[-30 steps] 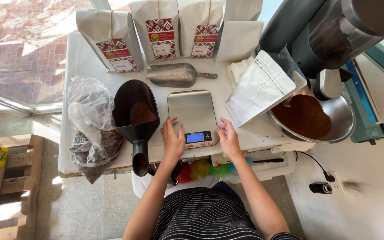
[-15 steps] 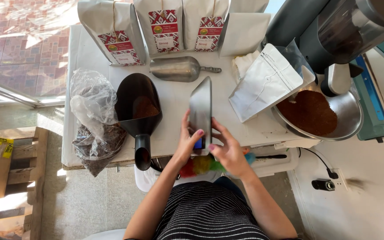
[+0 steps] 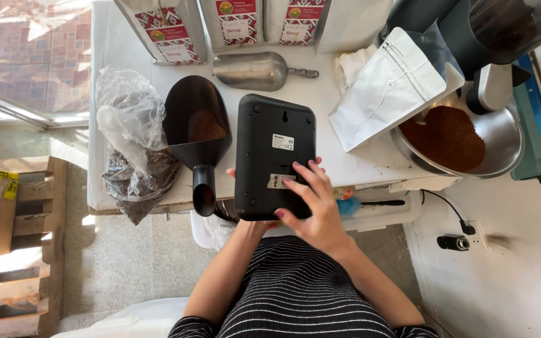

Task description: Grinding coffee beans into a bowl and weighing the grounds on a digital scale for packaging.

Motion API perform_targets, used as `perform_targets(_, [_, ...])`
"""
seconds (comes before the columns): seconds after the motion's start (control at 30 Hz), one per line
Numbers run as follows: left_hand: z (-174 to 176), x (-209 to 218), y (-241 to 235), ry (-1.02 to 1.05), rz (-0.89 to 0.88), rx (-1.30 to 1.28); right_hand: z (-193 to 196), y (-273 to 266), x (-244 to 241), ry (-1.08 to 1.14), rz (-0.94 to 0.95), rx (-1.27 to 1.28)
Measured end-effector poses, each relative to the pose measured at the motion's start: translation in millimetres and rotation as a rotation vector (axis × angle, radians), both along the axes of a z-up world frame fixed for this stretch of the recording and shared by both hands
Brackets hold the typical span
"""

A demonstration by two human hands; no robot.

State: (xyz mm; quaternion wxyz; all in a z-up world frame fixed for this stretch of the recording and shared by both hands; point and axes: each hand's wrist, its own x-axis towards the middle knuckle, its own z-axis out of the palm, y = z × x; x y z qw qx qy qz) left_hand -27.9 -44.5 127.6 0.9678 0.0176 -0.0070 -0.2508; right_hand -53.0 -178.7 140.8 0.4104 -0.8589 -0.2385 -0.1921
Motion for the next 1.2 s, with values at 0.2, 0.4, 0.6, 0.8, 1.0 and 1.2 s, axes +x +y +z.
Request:
perform_targets(0.2, [-2.5, -2.8, -2.5, 0.003, -0.011, -0.033, -4.5, -15.6, 26.6, -0.04, -0.132, -0.001])
perform_targets(0.4, [-7.0, 1.8, -7.1, -0.002, -0.037, -0.064, -2.8, -17.5, 42.8, -0.088, -0.08, 0.05])
perform_targets(0.6, [-31.6, 22.7, -18.0, -0.02, -0.112, -0.102, -2.7, -13.6, 38.7, -0.265, -0.049, -0.087])
perform_targets(0.8, [-126.9, 20.9, 31.8, -0.005, -0.124, -0.13, -19.5, -11.6, 42.4, -0.486, -0.084, -0.282])
perform_targets(1.0, [-134.6, 14.2, 40.4, 0.007, -0.119, -0.164, -20.7, -12.3, 47.5, -0.565, -0.094, -0.325])
perform_targets(1.2, [-145.1, -10.1, 62.8, 0.043, -0.063, -0.194, -29.3, -20.2, 64.1, -0.621, 0.021, -0.362])
